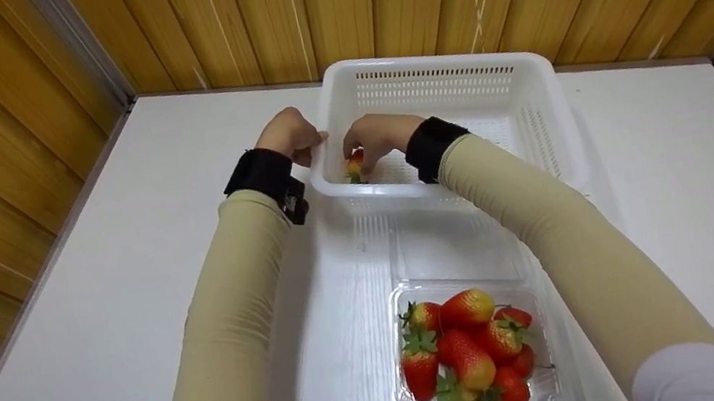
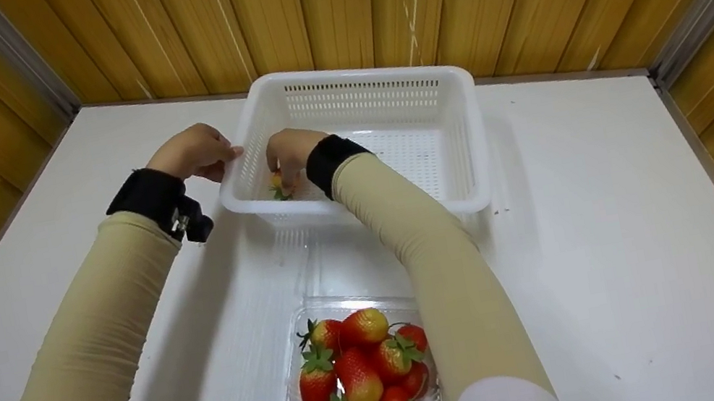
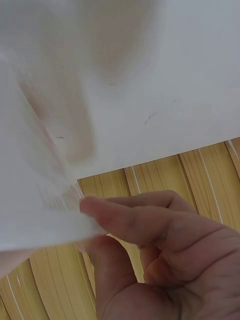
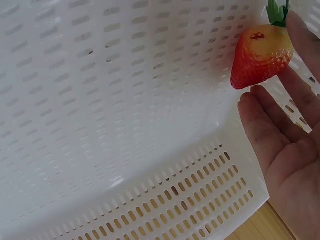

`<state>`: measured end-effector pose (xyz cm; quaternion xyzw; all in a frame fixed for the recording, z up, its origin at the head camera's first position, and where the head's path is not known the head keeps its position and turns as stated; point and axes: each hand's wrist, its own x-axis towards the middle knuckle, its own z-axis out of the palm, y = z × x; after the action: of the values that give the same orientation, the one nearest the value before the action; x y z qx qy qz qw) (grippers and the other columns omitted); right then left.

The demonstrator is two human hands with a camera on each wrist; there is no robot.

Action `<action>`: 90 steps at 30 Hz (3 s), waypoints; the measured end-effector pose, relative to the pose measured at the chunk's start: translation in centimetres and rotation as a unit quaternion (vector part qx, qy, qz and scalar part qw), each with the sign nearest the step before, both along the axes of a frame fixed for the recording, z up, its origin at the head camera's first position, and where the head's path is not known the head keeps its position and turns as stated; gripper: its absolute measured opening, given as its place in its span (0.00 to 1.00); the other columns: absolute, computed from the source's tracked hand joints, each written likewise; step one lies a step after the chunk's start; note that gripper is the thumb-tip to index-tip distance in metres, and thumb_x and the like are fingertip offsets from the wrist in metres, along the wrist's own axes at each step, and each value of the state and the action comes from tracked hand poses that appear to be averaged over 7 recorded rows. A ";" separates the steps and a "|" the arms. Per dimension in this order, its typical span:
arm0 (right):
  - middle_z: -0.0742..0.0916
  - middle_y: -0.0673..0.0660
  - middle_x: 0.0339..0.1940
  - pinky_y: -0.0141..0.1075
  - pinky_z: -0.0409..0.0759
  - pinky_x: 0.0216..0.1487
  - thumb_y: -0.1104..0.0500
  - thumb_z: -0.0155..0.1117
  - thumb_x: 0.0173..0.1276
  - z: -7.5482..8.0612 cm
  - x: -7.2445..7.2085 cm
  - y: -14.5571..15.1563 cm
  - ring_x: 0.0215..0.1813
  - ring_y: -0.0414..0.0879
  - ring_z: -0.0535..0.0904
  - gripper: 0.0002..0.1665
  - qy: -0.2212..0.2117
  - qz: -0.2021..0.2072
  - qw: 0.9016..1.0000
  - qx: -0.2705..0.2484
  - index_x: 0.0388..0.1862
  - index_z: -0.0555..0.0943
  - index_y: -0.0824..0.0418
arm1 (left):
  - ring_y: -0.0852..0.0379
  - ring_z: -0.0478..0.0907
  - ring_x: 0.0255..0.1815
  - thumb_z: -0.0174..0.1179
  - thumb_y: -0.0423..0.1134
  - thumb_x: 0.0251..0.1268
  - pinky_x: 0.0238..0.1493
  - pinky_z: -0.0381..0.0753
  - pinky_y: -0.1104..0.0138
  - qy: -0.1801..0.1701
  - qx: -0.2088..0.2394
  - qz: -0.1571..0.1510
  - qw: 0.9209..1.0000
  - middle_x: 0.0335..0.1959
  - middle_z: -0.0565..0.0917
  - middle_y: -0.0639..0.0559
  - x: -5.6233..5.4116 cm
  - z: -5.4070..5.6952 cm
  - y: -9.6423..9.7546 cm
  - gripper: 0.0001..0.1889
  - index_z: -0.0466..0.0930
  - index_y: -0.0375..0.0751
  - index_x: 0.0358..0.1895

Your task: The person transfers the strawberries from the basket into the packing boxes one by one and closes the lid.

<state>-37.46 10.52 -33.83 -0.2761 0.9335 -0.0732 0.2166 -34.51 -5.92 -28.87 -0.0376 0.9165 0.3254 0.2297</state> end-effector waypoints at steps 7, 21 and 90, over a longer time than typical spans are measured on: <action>0.85 0.66 0.59 0.48 0.76 0.71 0.63 0.70 0.65 0.0 0.1 0.3 0.57 0.54 0.76 0.26 -0.014 0.002 1.000 0.019 0.62 0.81 0.66 | 0.65 0.77 0.17 0.55 0.43 0.78 0.30 0.83 0.75 0.004 0.002 -0.005 1.000 0.37 0.81 0.47 -0.2 -0.2 0.2 0.23 0.75 0.31 0.67; 0.83 0.67 0.62 0.49 0.77 0.70 0.64 0.66 0.65 0.4 0.2 0.7 0.63 0.58 0.78 0.23 -0.023 0.003 0.999 0.043 0.59 0.79 0.68 | 0.66 0.76 0.16 0.56 0.43 0.78 0.39 0.87 0.72 0.006 -0.001 -0.008 1.000 0.23 0.78 0.52 -0.1 -0.1 -0.2 0.22 0.77 0.30 0.65; 0.83 0.61 0.62 0.43 0.86 0.62 0.62 0.74 0.64 4.8 22.7 4.1 0.61 0.53 0.82 0.22 0.101 0.216 0.962 -0.132 0.56 0.81 0.60 | 0.60 0.88 0.36 0.63 0.37 0.71 0.47 0.91 0.65 -0.078 0.227 -0.151 0.959 0.50 0.89 0.35 15.5 -7.7 -5.4 0.19 0.81 0.30 0.60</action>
<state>-14.80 14.57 -29.06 -0.5031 0.8509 -0.1192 0.0929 -18.96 -11.37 -36.53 0.1298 0.7926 0.4828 0.3492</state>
